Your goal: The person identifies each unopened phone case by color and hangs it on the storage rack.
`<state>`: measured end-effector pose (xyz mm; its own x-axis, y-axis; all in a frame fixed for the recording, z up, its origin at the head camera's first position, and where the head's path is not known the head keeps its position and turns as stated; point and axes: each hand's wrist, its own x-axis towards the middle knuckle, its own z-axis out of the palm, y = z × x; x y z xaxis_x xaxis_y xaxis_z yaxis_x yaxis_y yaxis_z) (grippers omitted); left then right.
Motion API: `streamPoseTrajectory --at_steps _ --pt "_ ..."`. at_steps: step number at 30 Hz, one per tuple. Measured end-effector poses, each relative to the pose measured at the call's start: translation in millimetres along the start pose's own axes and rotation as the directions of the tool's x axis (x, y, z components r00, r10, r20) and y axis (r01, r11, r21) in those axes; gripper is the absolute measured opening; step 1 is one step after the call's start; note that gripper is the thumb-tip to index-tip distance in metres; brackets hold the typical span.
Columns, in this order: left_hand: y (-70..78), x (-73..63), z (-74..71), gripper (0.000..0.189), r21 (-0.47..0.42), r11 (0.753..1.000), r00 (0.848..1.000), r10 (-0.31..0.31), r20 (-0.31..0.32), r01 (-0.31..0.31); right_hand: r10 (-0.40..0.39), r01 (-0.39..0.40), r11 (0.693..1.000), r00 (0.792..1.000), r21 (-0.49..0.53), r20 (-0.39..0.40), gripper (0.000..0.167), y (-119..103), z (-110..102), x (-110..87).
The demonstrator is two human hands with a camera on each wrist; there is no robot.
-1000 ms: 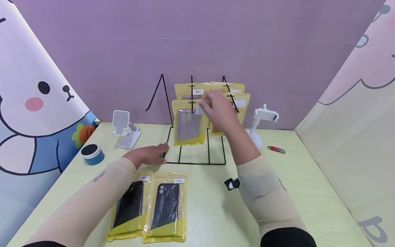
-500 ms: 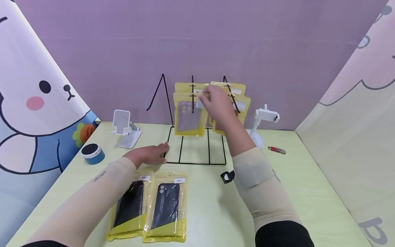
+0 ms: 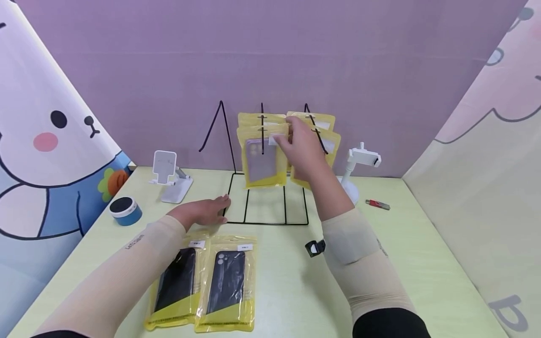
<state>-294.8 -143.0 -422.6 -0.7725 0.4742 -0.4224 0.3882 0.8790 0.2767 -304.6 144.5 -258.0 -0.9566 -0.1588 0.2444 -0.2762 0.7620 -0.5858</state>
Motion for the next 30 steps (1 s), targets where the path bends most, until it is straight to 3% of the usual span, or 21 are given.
streamPoseTrajectory --at_steps 5,10,16,20,23,27,30 --pt "-0.5 0.3 -0.4 0.075 0.002 1.0 1.0 -0.003 0.005 0.003 -0.001 -0.001 0.999 1.0 0.045 0.029 0.073 11 1 -19.2" --pt "-0.3 0.0 -0.8 0.075 -0.001 1.0 1.0 -0.007 0.009 0.007 -0.001 0.001 1.0 0.998 -0.007 0.071 0.07 26 4 -44.7" --pt "0.9 -1.6 -0.9 0.075 -0.009 1.0 1.0 -0.016 0.008 0.016 -0.052 0.063 0.997 0.976 -0.048 0.21 0.053 54 14 -78.6" --pt "1.2 -0.9 0.5 0.075 -0.015 1.0 1.0 -0.005 0.005 0.005 -0.052 0.097 0.988 0.943 -0.123 0.329 0.057 81 22 -100.0" --pt "0.7 0.0 0.9 0.076 -0.022 1.0 1.0 -0.013 0.013 0.014 -0.009 0.101 0.977 0.902 -0.189 0.432 0.069 102 30 -110.2" --pt "-0.8 0.9 0.3 0.076 -0.011 0.999 0.999 -0.033 0.021 0.033 0.09 0.071 0.962 0.831 -0.265 0.549 0.086 124 43 -111.3" --pt "-1.3 1.8 0.1 0.076 -0.008 1.0 0.999 -0.029 0.024 0.029 0.138 0.069 0.946 0.797 -0.316 0.588 0.091 136 53 -104.7"
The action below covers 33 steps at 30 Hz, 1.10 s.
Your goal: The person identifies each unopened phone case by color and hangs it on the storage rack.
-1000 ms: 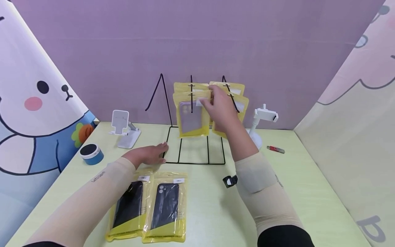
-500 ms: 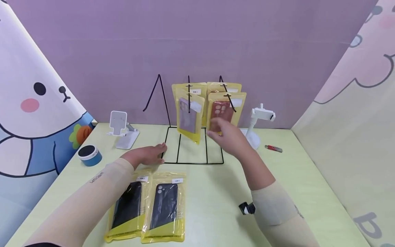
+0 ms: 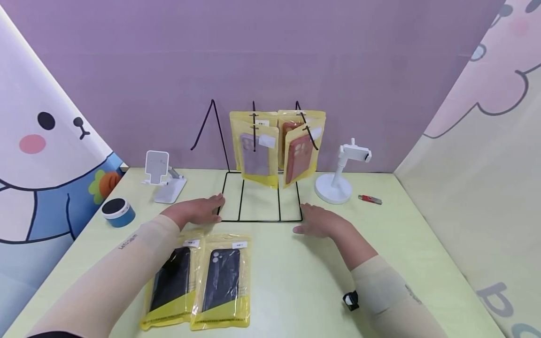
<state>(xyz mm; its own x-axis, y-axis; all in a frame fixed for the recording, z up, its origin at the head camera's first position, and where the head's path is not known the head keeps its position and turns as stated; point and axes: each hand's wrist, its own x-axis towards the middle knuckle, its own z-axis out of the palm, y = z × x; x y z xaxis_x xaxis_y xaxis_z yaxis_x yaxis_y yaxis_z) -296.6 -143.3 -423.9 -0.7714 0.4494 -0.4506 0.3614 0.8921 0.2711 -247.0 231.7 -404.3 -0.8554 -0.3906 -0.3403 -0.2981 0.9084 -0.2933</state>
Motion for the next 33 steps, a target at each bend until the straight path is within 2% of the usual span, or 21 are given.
streamPoseTrajectory --at_steps 3,7,13,21,23,26,30,33 --pt "0.7 0.9 -0.5 0.076 -0.009 1.0 1.0 0.001 0.007 -0.001 0.02 -0.02 0.999 1.0 -0.025 0.016 0.093 6 4 12.8" --pt "2.9 2.5 -0.4 0.076 -0.015 1.0 1.0 -0.016 0.014 0.016 0.043 -0.043 0.998 0.999 -0.046 -0.003 0.089 13 6 22.4" --pt "4.9 -0.6 -2.3 0.075 -0.022 1.0 1.0 -0.002 0.012 0.002 0.059 -0.064 0.993 0.997 -0.1 -0.051 0.08 15 12 26.9" --pt "-3.8 -0.4 0.7 0.077 -0.045 0.999 1.0 0.005 -0.018 -0.006 0.081 -0.085 0.993 0.995 -0.082 -0.06 0.079 13 15 28.7" --pt "-5.5 -1.3 0.7 0.075 -0.034 0.999 0.999 0.013 -0.043 -0.015 0.08 -0.085 0.993 0.995 -0.079 -0.06 0.079 12 15 28.9" --pt "-4.4 -5.5 0.3 0.067 0.011 1.0 0.993 0.023 -0.118 -0.022 0.074 -0.078 0.995 0.996 -0.066 -0.057 0.079 10 13 29.1" --pt "4.7 -16.9 1.9 0.045 0.056 0.998 0.969 0.051 -0.24 -0.038 0.072 -0.075 0.996 0.996 -0.057 -0.048 0.08 8 13 29.4" --pt "15.7 -27.5 4.2 0.025 0.062 0.994 0.953 0.1 -0.286 -0.085 0.077 -0.08 0.995 0.996 -0.061 -0.047 0.08 9 12 29.8"
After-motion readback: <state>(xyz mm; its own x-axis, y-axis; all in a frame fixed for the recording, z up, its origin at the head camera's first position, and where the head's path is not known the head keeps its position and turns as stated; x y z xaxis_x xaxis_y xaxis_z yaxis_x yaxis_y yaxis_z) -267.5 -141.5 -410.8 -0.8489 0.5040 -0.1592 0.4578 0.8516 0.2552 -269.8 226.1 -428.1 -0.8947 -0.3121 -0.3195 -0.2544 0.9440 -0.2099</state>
